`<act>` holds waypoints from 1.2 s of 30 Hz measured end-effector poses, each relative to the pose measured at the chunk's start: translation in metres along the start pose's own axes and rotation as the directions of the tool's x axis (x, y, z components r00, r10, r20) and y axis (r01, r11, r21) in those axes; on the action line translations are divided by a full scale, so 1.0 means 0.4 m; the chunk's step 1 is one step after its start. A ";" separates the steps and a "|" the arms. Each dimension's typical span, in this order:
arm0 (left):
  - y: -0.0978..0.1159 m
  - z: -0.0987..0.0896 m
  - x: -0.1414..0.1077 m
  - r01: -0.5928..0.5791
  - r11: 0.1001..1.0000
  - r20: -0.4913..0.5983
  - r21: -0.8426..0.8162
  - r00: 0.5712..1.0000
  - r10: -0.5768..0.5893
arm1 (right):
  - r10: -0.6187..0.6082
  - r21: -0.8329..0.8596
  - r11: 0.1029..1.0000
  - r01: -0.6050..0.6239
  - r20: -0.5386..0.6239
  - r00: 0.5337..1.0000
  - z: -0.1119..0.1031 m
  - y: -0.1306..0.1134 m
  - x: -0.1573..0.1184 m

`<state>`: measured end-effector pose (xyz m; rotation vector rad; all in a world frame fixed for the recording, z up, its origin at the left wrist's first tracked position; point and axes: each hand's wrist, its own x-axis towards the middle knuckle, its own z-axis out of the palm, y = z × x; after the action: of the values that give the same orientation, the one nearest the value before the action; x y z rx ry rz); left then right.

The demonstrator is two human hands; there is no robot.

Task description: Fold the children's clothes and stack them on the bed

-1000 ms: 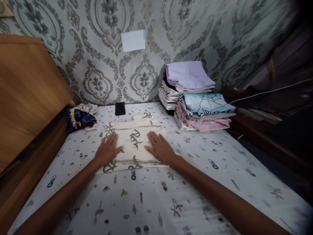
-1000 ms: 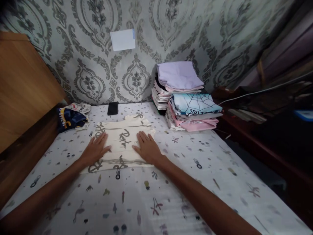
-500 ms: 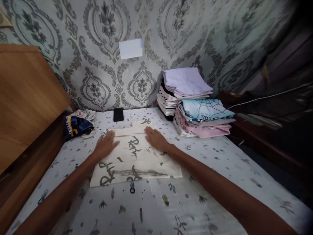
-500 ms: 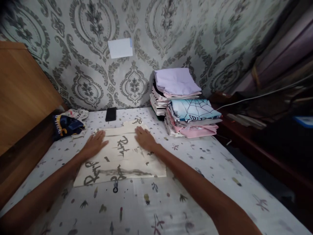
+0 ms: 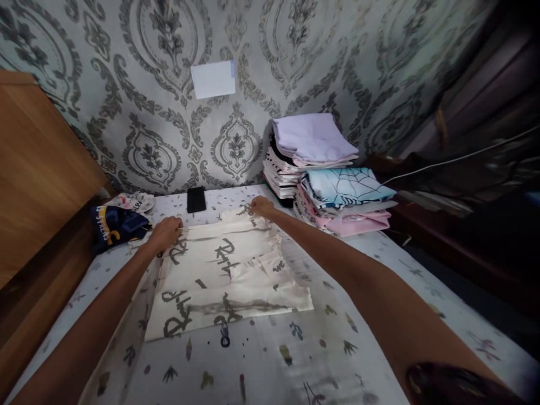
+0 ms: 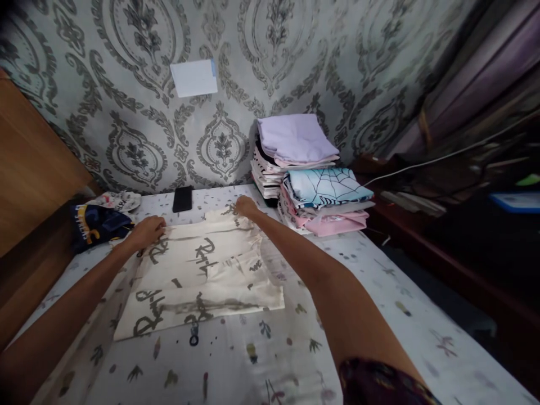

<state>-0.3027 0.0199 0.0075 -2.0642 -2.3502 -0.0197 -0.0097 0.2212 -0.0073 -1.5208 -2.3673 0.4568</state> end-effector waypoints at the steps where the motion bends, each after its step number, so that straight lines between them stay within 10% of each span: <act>1: -0.001 -0.009 -0.008 -0.014 1.000 -0.017 -0.003 1.000 0.014 | -0.001 0.041 0.999 0.002 -0.006 1.000 -0.004 0.002 -0.004; 6: 0.007 -0.064 -0.107 -0.169 0.985 -0.255 -0.044 0.955 0.152 | -0.084 0.252 0.961 0.116 -0.135 0.987 -0.062 0.029 -0.093; 10: 0.025 -0.068 -0.218 -0.278 0.960 -0.247 0.025 0.929 0.276 | -0.295 0.434 0.815 0.385 -0.261 0.919 -0.101 0.080 -0.265; 16: 0.033 0.005 -0.302 -0.324 0.944 -0.159 0.056 0.931 0.329 | -0.526 0.138 0.827 0.545 -0.153 0.837 -0.063 0.120 -0.473; 29: 0.014 -0.029 -0.318 -0.328 0.942 -0.129 -0.077 0.940 0.316 | -0.494 -0.071 0.866 0.495 0.027 0.869 -0.113 0.122 -0.478; 36: 0.172 0.013 -0.226 -0.147 0.952 -0.070 -0.268 0.989 0.133 | -0.361 -0.037 0.930 0.365 0.083 0.929 -0.009 -0.062 -0.392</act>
<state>-0.2230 -0.0606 0.0006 -2.3131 -2.2754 -0.4127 0.0342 0.0688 -0.0050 -1.0594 -2.6590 0.3701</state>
